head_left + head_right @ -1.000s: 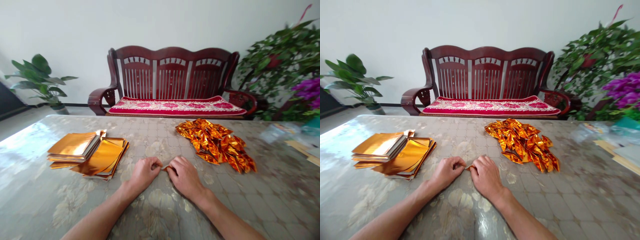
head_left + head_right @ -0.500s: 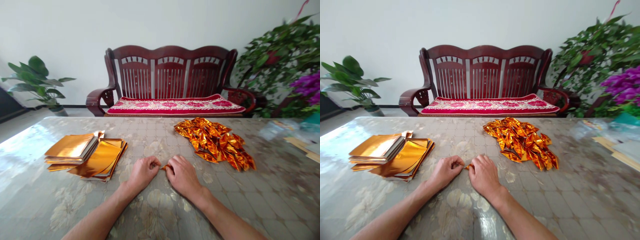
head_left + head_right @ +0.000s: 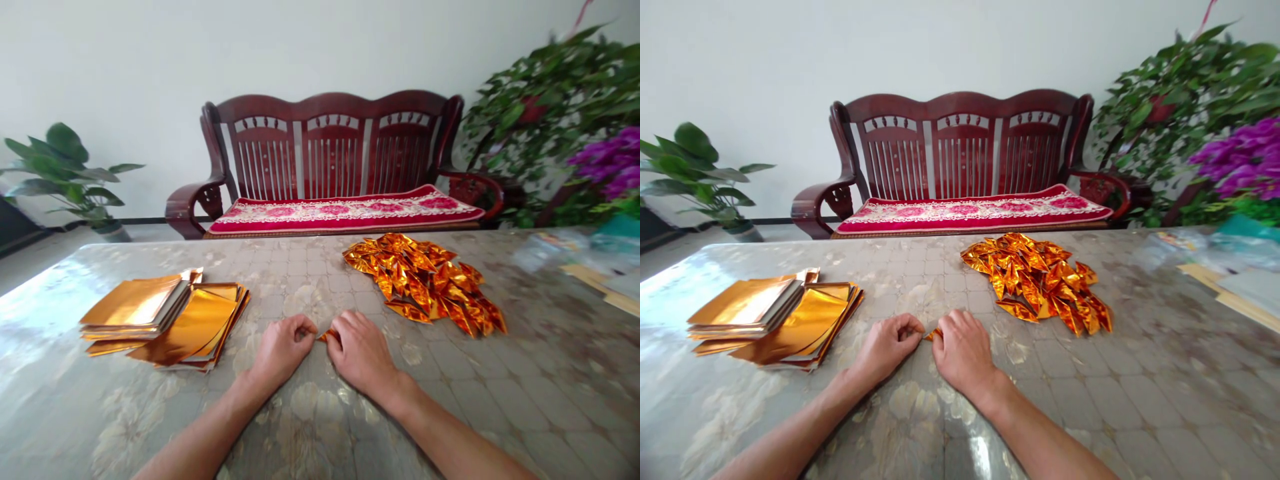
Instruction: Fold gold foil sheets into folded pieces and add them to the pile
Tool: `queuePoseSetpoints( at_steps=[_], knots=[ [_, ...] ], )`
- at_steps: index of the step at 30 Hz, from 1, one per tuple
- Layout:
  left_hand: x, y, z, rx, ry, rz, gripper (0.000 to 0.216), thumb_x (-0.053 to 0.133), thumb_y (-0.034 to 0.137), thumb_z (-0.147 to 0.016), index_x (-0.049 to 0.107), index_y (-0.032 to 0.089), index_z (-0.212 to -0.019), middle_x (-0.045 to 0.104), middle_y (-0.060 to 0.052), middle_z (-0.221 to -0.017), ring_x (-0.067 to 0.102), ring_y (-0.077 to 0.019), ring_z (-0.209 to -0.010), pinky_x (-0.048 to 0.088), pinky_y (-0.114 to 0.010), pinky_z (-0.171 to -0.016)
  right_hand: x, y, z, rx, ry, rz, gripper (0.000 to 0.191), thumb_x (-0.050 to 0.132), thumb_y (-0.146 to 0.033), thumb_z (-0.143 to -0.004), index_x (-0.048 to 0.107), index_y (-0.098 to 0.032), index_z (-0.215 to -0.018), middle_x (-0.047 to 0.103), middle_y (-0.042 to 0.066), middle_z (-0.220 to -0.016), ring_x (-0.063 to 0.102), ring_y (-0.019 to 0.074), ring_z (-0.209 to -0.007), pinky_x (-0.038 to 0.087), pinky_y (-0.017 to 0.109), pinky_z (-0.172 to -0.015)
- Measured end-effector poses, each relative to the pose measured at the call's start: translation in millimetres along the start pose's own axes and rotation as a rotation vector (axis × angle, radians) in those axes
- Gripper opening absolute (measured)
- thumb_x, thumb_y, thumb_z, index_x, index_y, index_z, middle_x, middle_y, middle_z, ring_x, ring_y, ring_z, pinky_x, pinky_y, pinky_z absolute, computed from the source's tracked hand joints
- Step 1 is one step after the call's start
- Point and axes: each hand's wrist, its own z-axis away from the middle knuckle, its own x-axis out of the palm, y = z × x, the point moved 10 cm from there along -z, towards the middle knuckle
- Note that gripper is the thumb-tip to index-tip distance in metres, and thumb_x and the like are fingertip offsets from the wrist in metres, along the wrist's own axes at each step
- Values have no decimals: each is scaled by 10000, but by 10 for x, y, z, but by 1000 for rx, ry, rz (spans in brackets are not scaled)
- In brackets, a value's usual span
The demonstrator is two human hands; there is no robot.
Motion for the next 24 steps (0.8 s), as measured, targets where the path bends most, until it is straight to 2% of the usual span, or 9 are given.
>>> queuePoseSetpoints(
  at_steps=[17, 24],
  knots=[
    [-12, 10, 9, -33, 1, -25, 143, 560, 202, -774, 702, 211, -787, 625, 53, -606, 537, -110, -549, 332, -205, -550, 13, -5, 1, 11, -20, 17, 80, 599, -190, -856, 551, -220, -800, 626, 42, -884, 542, 218, -847, 332, 332, -703],
    [26, 4, 15, -38, -33, 39, 114, 590, 270, -797, 684, 206, -794, 652, 49, -649, 548, -115, -568, 345, -203, -553, 35, 14, 0, 22, -44, 10, 60, 580, -206, -874, 554, -219, -820, 622, 39, -899, 536, 215, -869, 327, 326, -722]
  ],
)
